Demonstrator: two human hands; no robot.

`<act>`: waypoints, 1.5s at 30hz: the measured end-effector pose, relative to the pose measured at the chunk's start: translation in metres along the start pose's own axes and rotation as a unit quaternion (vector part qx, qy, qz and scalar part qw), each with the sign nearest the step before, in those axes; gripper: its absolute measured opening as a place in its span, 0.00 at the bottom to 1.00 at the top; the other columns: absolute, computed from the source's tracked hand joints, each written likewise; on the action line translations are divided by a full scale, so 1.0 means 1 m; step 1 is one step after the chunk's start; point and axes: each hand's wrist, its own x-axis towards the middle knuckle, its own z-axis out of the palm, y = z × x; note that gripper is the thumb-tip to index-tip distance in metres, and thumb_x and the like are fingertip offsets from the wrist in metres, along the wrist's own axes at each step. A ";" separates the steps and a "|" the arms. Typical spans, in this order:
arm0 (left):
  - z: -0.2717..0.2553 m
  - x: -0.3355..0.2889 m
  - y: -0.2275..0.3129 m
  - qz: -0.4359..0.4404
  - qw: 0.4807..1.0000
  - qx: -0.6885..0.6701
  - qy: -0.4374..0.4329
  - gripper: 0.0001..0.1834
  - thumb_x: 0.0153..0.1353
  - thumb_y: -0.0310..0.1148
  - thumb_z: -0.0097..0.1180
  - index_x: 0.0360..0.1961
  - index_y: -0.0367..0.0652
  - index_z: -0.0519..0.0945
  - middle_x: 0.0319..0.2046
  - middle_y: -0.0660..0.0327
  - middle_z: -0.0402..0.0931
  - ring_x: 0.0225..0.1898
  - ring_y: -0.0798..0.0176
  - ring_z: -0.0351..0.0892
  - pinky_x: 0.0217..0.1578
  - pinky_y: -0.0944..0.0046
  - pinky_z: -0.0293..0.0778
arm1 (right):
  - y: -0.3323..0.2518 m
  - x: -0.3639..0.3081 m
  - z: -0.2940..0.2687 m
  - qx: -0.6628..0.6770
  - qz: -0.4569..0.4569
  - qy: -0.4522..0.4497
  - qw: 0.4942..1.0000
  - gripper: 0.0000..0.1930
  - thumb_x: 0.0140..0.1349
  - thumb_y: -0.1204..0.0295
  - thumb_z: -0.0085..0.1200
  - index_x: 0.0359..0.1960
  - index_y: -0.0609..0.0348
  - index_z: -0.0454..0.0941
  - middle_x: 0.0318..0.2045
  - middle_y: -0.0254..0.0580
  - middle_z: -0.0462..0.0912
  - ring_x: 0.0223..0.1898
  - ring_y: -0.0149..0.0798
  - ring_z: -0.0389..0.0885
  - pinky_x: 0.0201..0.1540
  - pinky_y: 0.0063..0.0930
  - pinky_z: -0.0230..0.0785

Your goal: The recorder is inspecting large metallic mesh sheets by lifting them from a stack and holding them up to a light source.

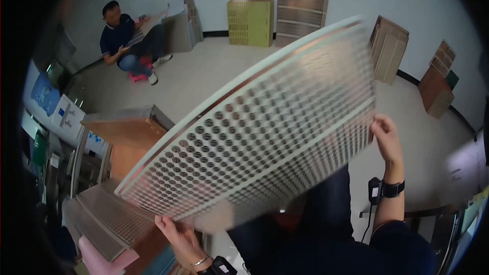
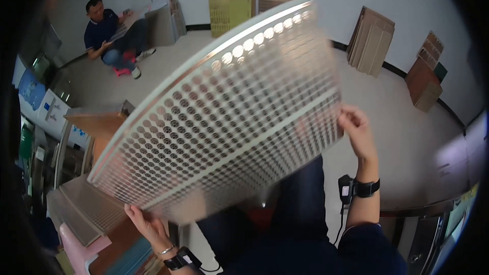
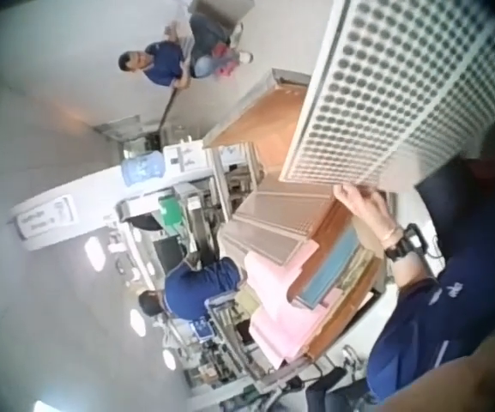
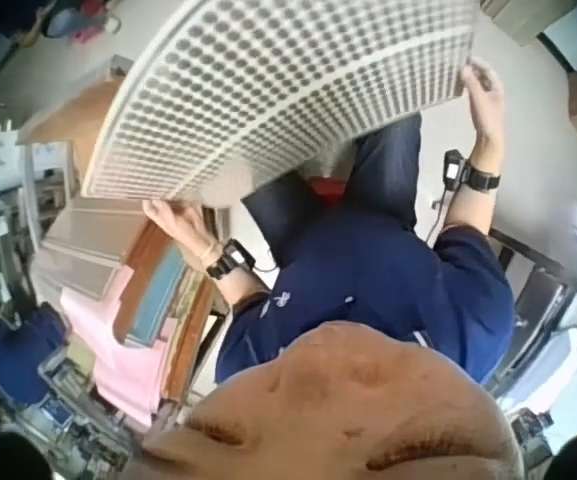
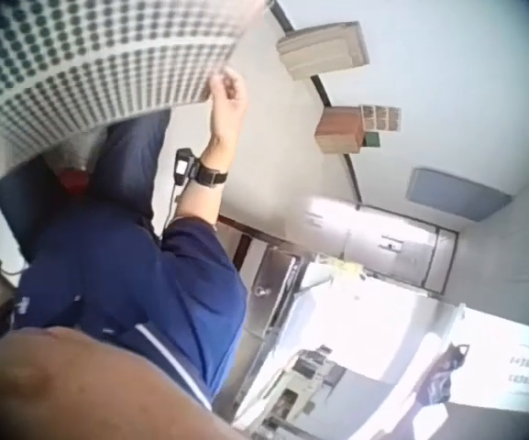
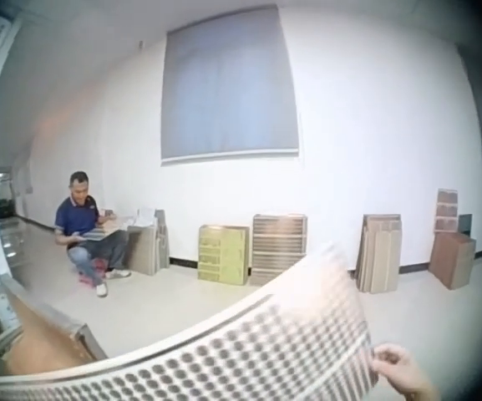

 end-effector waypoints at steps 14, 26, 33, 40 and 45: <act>0.036 0.008 -0.010 0.037 0.973 -0.034 -0.223 0.22 0.54 0.27 0.53 0.52 0.53 0.71 0.61 0.54 0.59 0.60 0.53 0.62 0.54 0.42 0.66 | 0.101 0.079 -0.038 0.178 -0.377 -0.092 0.904 0.18 0.67 0.64 0.35 0.53 0.61 0.65 0.59 0.48 0.64 0.62 0.40 0.59 0.61 0.42 0.54; 0.061 -0.021 -0.013 -0.360 0.909 -0.159 -0.136 0.25 0.66 0.33 0.42 0.61 0.36 0.57 0.54 0.53 0.67 0.51 0.61 0.72 0.51 0.63 0.70 | 0.097 0.030 0.003 0.245 -0.055 0.083 0.964 0.21 0.68 0.63 0.33 0.56 0.63 0.61 0.60 0.50 0.63 0.62 0.43 0.58 0.63 0.44 0.51; 0.065 -0.019 -0.023 -0.270 0.953 -0.118 -0.070 0.24 0.65 0.32 0.42 0.61 0.37 0.58 0.55 0.55 0.67 0.53 0.62 0.70 0.53 0.64 0.67 | 0.089 -0.017 -0.010 0.345 0.051 0.051 0.936 0.23 0.68 0.61 0.32 0.58 0.65 0.59 0.60 0.51 0.63 0.62 0.45 0.59 0.64 0.44 0.50; 0.054 -0.017 -0.013 -0.186 0.974 -0.074 -0.102 0.28 0.63 0.31 0.47 0.62 0.35 0.55 0.55 0.55 0.66 0.54 0.64 0.68 0.55 0.65 0.64 | 0.089 -0.019 -0.008 0.538 0.019 -0.054 0.841 0.21 0.69 0.63 0.34 0.56 0.66 0.62 0.57 0.51 0.66 0.60 0.45 0.64 0.61 0.43 0.56; 0.025 -0.012 -0.020 -0.196 0.974 -0.067 -0.090 0.29 0.61 0.29 0.51 0.61 0.36 0.57 0.54 0.56 0.68 0.54 0.63 0.68 0.55 0.64 0.64 | 0.074 -0.024 0.010 0.501 0.069 -0.003 0.863 0.19 0.67 0.70 0.38 0.57 0.66 0.61 0.57 0.49 0.67 0.58 0.44 0.66 0.60 0.41 0.60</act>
